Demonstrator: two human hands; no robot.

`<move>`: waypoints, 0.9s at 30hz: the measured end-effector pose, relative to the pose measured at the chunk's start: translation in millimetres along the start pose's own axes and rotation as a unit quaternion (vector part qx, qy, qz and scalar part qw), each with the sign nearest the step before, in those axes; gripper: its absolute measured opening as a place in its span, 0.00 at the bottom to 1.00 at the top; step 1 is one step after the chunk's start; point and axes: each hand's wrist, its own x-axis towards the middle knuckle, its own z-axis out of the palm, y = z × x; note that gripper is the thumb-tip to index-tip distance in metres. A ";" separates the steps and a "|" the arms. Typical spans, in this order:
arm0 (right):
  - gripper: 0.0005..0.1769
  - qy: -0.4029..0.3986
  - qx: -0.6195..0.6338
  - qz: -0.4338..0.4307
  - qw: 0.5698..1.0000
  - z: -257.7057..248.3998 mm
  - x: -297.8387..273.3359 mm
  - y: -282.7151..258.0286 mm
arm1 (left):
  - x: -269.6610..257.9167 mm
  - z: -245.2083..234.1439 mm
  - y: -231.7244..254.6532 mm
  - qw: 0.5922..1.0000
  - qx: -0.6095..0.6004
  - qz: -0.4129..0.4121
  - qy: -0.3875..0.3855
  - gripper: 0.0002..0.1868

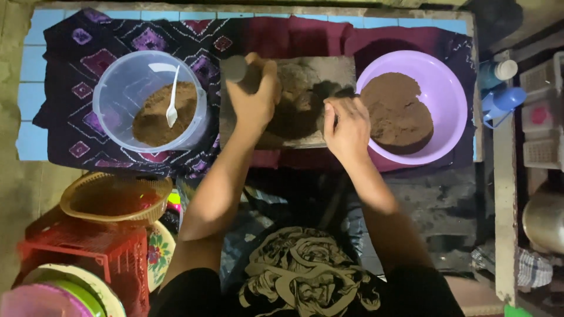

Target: Grinding a brown substance on a stone slab using a stone pestle and transferring the result into a bowl.

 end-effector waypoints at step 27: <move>0.12 0.038 0.001 0.020 0.999 13.6 -9.8 10.3 | 14.5 -3.1 9.5 0.996 0.050 -0.072 0.003 0.19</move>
